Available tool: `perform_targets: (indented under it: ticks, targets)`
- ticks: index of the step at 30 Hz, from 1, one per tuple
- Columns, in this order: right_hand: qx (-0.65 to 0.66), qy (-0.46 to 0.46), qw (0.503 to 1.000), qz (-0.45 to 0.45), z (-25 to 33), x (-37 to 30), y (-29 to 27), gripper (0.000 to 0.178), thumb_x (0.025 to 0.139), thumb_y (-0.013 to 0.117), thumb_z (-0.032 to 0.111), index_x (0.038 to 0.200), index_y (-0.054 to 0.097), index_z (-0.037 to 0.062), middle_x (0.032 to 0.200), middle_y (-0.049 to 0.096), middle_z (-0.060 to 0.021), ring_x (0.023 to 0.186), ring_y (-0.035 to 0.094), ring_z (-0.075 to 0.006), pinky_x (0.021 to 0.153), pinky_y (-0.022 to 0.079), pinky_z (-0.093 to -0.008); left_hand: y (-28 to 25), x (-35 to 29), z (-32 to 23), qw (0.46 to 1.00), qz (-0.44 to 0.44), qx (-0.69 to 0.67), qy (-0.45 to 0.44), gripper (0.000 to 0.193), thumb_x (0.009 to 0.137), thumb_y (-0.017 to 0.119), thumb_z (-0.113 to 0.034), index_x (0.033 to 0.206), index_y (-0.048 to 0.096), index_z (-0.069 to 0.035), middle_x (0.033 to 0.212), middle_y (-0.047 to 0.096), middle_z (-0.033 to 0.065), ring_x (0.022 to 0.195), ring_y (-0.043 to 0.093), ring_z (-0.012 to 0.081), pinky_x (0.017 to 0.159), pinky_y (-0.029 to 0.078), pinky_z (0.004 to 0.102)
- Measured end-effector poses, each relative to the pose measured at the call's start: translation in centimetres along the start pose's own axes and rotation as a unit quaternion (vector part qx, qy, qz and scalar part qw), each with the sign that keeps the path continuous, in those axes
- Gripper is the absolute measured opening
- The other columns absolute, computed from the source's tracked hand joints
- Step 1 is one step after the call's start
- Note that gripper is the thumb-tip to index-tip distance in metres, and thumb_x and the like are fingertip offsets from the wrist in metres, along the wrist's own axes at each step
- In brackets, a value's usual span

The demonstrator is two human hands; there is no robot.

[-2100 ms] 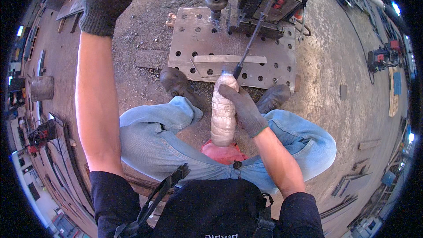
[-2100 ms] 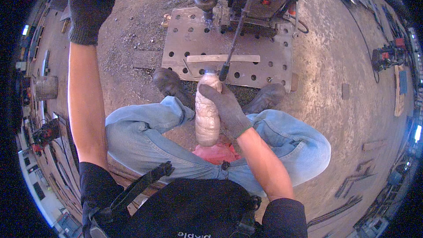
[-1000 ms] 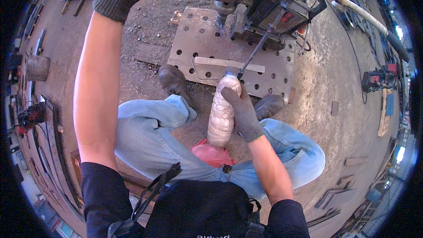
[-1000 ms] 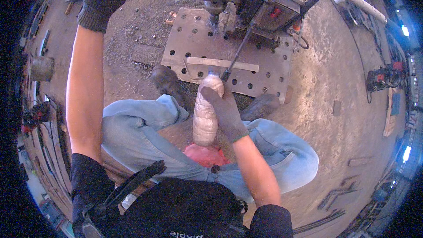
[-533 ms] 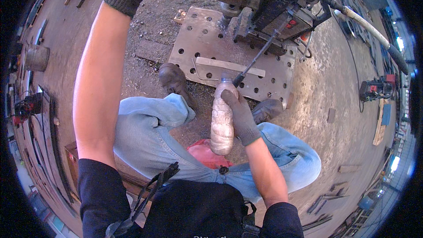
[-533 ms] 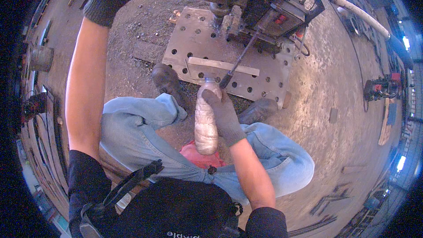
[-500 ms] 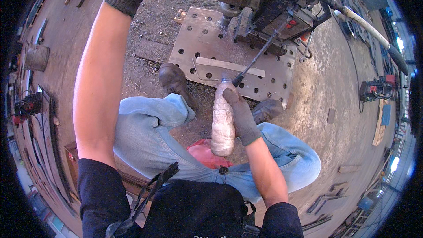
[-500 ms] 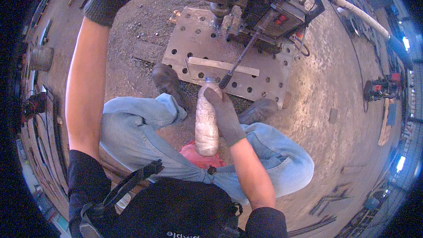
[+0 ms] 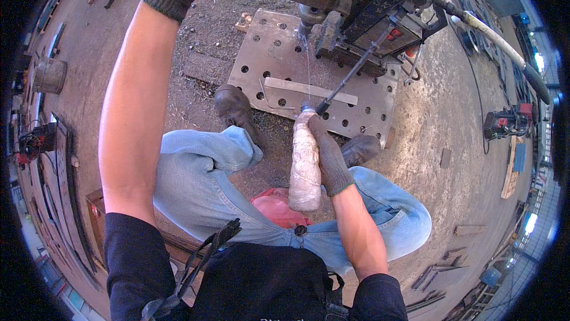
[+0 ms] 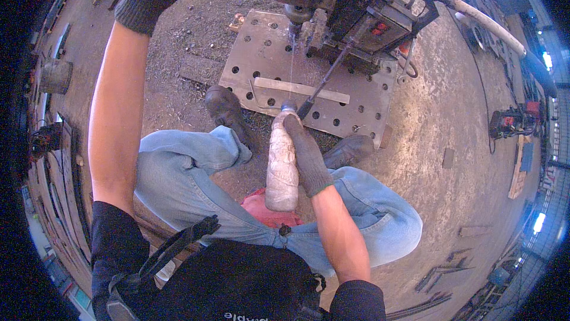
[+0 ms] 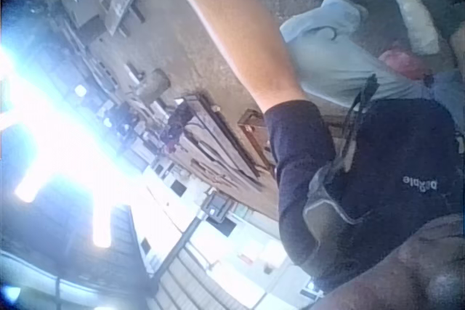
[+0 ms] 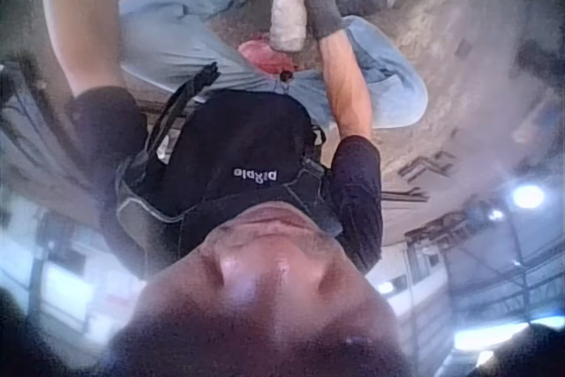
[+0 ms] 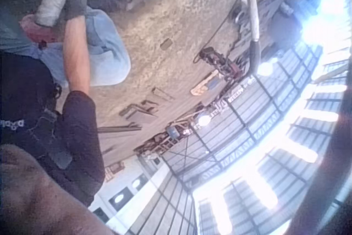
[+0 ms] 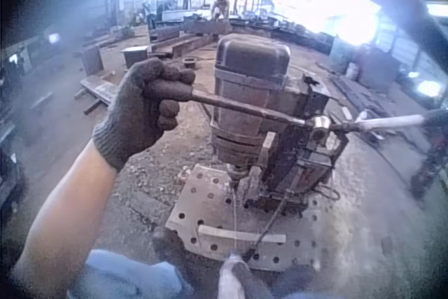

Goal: The person operates a drill press to drill holes into a metal plate. They hold a plastic bottle to apply liquid coolant to the drill bit and work area while the machine runs. The person remains seated on the floor throughout the process.

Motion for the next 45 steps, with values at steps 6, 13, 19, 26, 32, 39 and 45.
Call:
perform_targets:
  ticks: [6, 13, 19, 26, 32, 39, 45]
  targets:
    - [-0.096, -0.156, 0.983, -0.006, 1.5, -0.6, 0.3, 0.053, 0.087, 0.070, 0.034, 0.125, 0.050, 0.0038, 0.106, 0.060, -0.0061, 0.092, 0.061, -0.0150, 0.078, 0.052, -0.0295, 0.1, 0.2, 0.7, 1.000, -0.011, -0.008, 0.007, 0.030, 0.094, 0.053, -0.038, 0.098, 0.064, -0.011, 0.086, 0.069, 0.0025, 0.056, 0.057, 0.0070, 0.047, 0.047, 0.0211]
    - [-0.286, -0.235, 0.929, -0.014, 2.3, -2.1, 2.3, 0.058, 0.084, 0.074, 0.025, 0.130, 0.047, 0.0016, 0.115, 0.060, -0.0103, 0.102, 0.060, -0.0184, 0.088, 0.050, -0.0331, 0.2, -0.1, 0.1, 1.000, -0.025, 0.013, 0.007, 0.031, 0.093, 0.055, -0.039, 0.097, 0.065, -0.010, 0.080, 0.069, 0.0018, 0.055, 0.056, 0.0070, 0.047, 0.045, 0.0214]
    - [-0.157, -0.132, 0.979, 0.003, 1.4, -0.9, 1.2, 0.053, 0.087, 0.069, 0.035, 0.124, 0.051, 0.0010, 0.105, 0.061, -0.0080, 0.091, 0.062, -0.0167, 0.079, 0.052, -0.0309, 0.3, -0.2, 0.1, 0.999, -0.022, 0.024, 0.011, 0.032, 0.093, 0.055, -0.040, 0.098, 0.065, -0.010, 0.081, 0.069, 0.0010, 0.054, 0.054, 0.0064, 0.047, 0.045, 0.0217]
    - [-0.005, -0.008, 1.000, -0.005, -0.2, 0.5, -0.7, 0.038, 0.093, 0.061, 0.047, 0.103, 0.062, 0.0107, 0.079, 0.062, -0.0001, 0.063, 0.060, -0.0101, 0.056, 0.053, -0.0259, 0.1, -0.1, 0.3, 1.000, -0.007, 0.008, 0.020, 0.032, 0.092, 0.056, -0.042, 0.099, 0.063, -0.011, 0.082, 0.068, 0.0007, 0.055, 0.053, 0.0062, 0.047, 0.045, 0.0221]
    - [0.015, -0.002, 1.000, 0.002, -0.1, 0.3, -0.6, 0.039, 0.093, 0.061, 0.048, 0.104, 0.063, 0.0102, 0.080, 0.062, 0.0001, 0.064, 0.059, -0.0095, 0.057, 0.052, -0.0250, 0.4, -0.3, 0.2, 0.999, -0.035, 0.021, 0.027, 0.033, 0.093, 0.055, -0.041, 0.099, 0.064, -0.010, 0.081, 0.068, 0.0007, 0.055, 0.054, 0.0067, 0.048, 0.046, 0.0224]
    - [0.016, 0.010, 1.000, 0.002, 0.2, 0.1, -0.2, 0.036, 0.094, 0.060, 0.045, 0.102, 0.063, 0.0108, 0.080, 0.062, 0.0007, 0.064, 0.059, -0.0088, 0.057, 0.052, -0.0251, 0.0, 0.1, 0.4, 1.000, -0.024, 0.015, -0.006, 0.036, 0.093, 0.054, -0.041, 0.100, 0.066, -0.007, 0.078, 0.068, 0.0003, 0.054, 0.054, 0.0070, 0.048, 0.046, 0.0228]
    - [-0.109, -0.141, 0.984, 0.012, 2.1, -1.1, 1.0, 0.058, 0.086, 0.071, 0.036, 0.127, 0.050, 0.0017, 0.109, 0.060, -0.0073, 0.095, 0.060, -0.0157, 0.084, 0.051, -0.0310, 0.2, -0.1, 0.4, 1.000, -0.019, 0.009, -0.013, 0.037, 0.093, 0.053, -0.041, 0.102, 0.065, -0.007, 0.077, 0.067, -0.0003, 0.055, 0.053, 0.0065, 0.047, 0.045, 0.0218]
Point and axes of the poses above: each hand's wrist, its own x-axis towards the middle knuckle, its own y-axis out of the palm, z = x × y, the point moved 5 cm from there along x, towards the middle knuckle
